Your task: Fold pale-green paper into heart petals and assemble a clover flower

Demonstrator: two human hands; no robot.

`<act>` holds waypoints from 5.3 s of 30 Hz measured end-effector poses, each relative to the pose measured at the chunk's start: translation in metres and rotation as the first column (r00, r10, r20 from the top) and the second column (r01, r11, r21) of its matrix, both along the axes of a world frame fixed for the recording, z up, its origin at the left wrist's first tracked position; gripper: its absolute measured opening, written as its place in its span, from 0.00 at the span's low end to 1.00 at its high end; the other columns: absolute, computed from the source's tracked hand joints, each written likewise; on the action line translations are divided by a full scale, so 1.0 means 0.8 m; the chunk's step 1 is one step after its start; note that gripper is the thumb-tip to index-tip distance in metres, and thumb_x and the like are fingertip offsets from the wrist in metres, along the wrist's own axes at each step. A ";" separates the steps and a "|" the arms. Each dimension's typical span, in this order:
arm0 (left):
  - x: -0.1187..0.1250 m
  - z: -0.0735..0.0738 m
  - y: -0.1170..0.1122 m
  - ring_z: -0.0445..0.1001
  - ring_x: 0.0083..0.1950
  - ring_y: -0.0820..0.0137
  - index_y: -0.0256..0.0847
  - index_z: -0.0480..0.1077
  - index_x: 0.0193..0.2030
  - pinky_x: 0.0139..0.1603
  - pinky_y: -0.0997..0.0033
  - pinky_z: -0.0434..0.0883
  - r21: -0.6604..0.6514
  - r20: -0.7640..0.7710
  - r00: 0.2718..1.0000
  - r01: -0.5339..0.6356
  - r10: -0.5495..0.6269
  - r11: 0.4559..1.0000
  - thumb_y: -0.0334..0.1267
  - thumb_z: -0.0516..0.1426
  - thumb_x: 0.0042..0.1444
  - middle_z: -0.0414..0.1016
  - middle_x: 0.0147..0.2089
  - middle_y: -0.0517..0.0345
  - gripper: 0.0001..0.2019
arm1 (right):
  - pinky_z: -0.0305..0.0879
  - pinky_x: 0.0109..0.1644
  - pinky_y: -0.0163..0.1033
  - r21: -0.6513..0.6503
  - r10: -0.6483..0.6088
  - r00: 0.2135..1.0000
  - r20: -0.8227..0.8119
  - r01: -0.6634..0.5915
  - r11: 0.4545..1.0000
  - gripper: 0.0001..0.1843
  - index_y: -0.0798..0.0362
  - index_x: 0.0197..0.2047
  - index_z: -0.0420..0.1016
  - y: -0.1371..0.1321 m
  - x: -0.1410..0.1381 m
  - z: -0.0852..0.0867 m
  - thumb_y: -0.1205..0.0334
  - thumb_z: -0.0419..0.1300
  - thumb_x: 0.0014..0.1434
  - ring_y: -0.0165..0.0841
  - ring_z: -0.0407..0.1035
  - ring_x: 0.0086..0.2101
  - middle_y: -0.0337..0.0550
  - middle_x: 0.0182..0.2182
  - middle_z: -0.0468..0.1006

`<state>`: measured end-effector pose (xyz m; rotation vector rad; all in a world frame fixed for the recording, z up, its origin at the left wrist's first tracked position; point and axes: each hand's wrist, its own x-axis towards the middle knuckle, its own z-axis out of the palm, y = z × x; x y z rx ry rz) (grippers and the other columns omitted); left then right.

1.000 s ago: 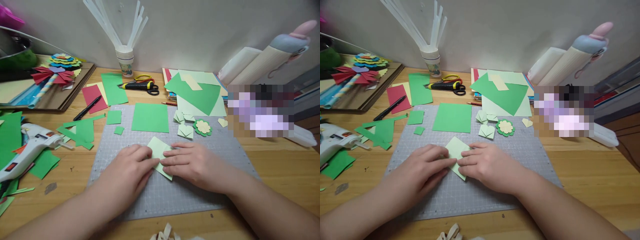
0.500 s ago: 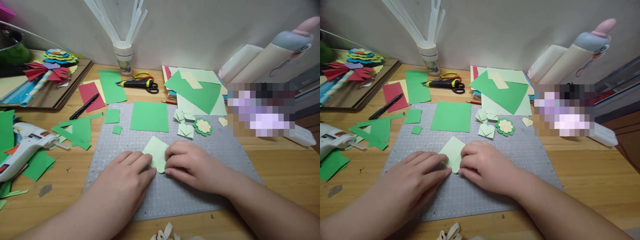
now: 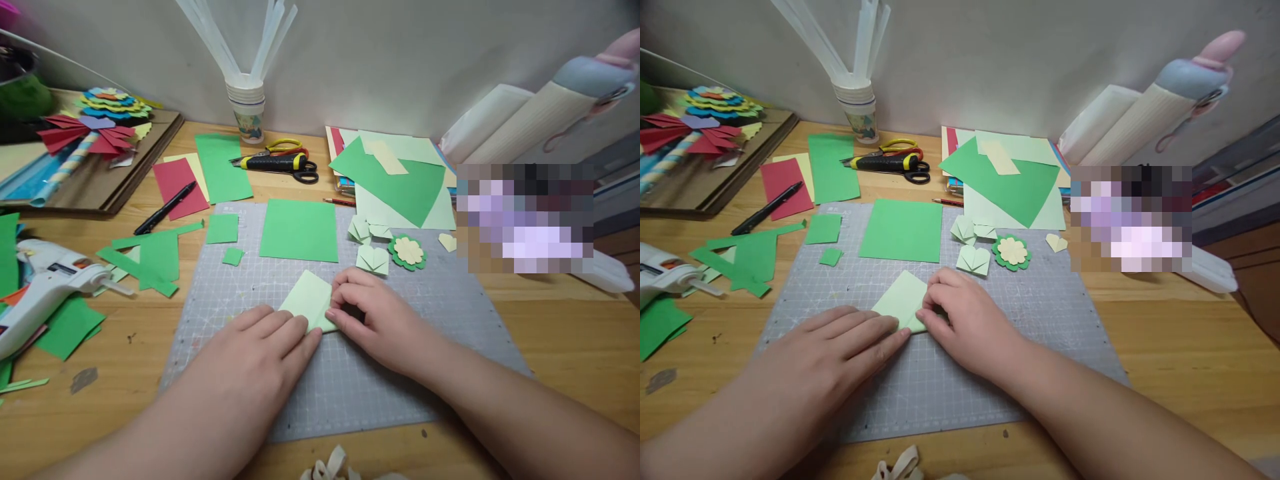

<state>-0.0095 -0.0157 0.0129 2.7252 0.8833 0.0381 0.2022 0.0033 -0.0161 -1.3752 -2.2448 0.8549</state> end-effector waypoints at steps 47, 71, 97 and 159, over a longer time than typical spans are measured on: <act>0.000 -0.001 0.002 0.73 0.48 0.56 0.36 0.72 0.54 0.55 0.53 0.67 -0.025 -0.084 0.996 0.032 -0.034 0.999 0.27 0.51 0.53 0.76 0.50 0.49 0.22 | 0.63 0.43 0.41 -0.010 -0.075 0.997 -0.019 0.075 0.997 0.07 0.54 0.29 0.69 0.002 -0.006 -0.002 0.72 0.58 0.58 0.34 0.66 0.38 0.43 0.37 0.70; -0.002 -0.007 0.000 0.72 0.48 0.60 0.37 0.70 0.55 0.55 0.56 0.66 0.005 -0.031 0.999 0.016 -0.015 1.000 0.27 0.52 0.54 0.76 0.50 0.53 0.21 | 0.62 0.43 0.38 -0.018 -0.076 0.997 -0.018 0.076 0.997 0.07 0.55 0.29 0.68 0.003 -0.008 -0.002 0.73 0.57 0.57 0.32 0.65 0.38 0.42 0.36 0.69; 0.003 -0.012 -0.003 0.71 0.50 0.62 0.40 0.69 0.50 0.56 0.59 0.61 -0.012 0.022 0.999 0.025 -0.024 1.000 0.28 0.51 0.56 0.75 0.50 0.52 0.16 | 0.63 0.43 0.37 -0.041 -0.103 0.993 -0.058 0.100 0.994 0.08 0.54 0.30 0.66 0.004 -0.007 -0.004 0.75 0.57 0.55 0.31 0.65 0.38 0.41 0.37 0.66; 0.011 -0.005 -0.002 0.68 0.42 0.60 0.43 0.71 0.31 0.43 0.55 0.58 0.118 -0.002 0.990 -0.139 0.140 0.983 0.32 0.50 0.60 0.71 0.35 0.57 0.11 | 0.49 0.20 0.42 0.022 0.014 0.746 0.665 -0.039 0.999 0.17 0.55 0.40 0.78 -0.051 -0.007 0.038 0.64 0.48 0.64 0.42 0.74 0.22 0.46 0.23 0.80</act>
